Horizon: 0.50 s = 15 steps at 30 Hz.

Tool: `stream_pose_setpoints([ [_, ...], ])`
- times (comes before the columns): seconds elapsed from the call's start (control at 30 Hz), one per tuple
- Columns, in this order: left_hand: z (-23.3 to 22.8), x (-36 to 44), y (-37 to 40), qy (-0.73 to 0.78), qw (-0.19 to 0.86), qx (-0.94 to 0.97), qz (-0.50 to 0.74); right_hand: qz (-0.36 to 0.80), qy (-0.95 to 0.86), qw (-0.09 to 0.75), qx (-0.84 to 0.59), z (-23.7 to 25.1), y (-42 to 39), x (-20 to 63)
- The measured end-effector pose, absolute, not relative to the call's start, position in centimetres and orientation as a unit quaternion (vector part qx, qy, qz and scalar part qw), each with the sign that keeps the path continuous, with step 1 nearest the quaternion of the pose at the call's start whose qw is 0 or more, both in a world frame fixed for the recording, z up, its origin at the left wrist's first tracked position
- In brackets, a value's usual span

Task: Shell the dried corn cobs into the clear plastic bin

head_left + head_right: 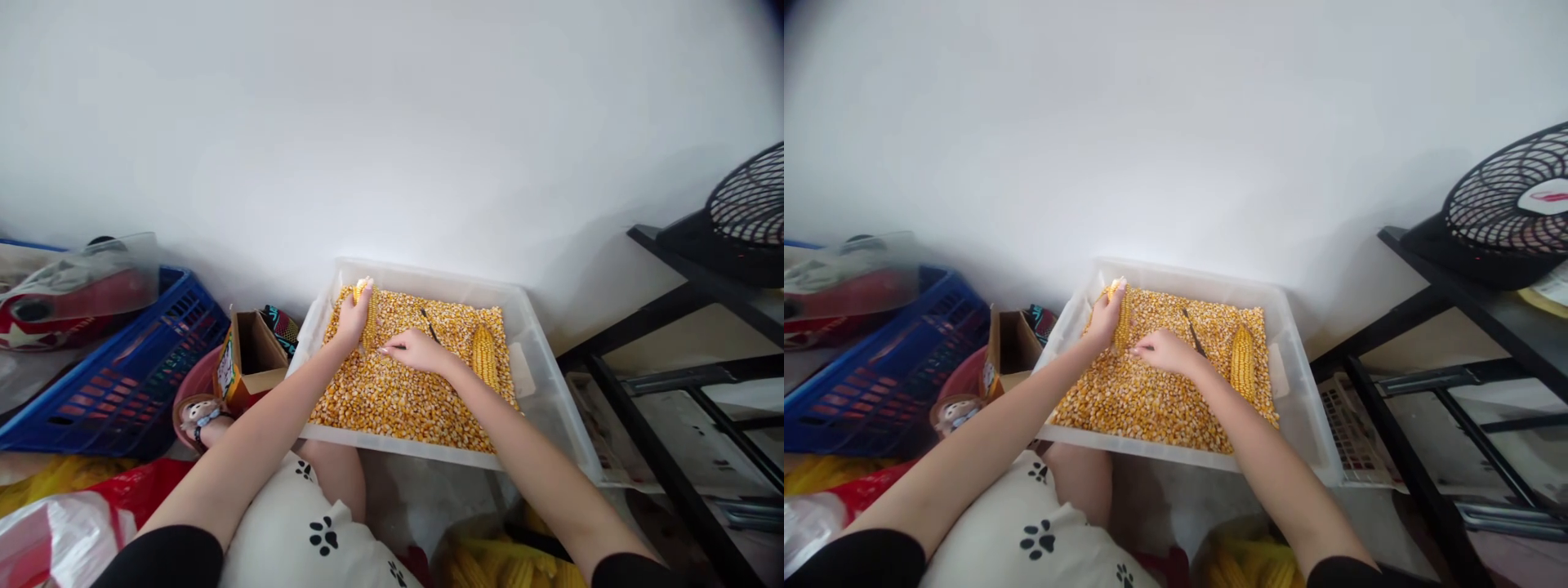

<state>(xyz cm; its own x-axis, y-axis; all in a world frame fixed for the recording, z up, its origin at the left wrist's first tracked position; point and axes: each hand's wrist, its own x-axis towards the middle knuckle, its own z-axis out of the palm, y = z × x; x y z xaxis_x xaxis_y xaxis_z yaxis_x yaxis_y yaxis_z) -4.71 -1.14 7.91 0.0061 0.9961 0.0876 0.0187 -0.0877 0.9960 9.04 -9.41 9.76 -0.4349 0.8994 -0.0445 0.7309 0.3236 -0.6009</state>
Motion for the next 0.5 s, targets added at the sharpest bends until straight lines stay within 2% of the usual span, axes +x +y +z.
stream_pose_setpoints([
  [0.23,8.45,-4.69,-1.60,0.474,0.560,0.462,0.498,0.280,-0.791,0.157,-0.522,9.67,-9.61,8.56],
  [0.5,7.86,-4.62,-1.33,0.472,0.558,0.456,0.508,0.248,-0.807,0.162,-0.511,9.65,-10.01,8.13],
])
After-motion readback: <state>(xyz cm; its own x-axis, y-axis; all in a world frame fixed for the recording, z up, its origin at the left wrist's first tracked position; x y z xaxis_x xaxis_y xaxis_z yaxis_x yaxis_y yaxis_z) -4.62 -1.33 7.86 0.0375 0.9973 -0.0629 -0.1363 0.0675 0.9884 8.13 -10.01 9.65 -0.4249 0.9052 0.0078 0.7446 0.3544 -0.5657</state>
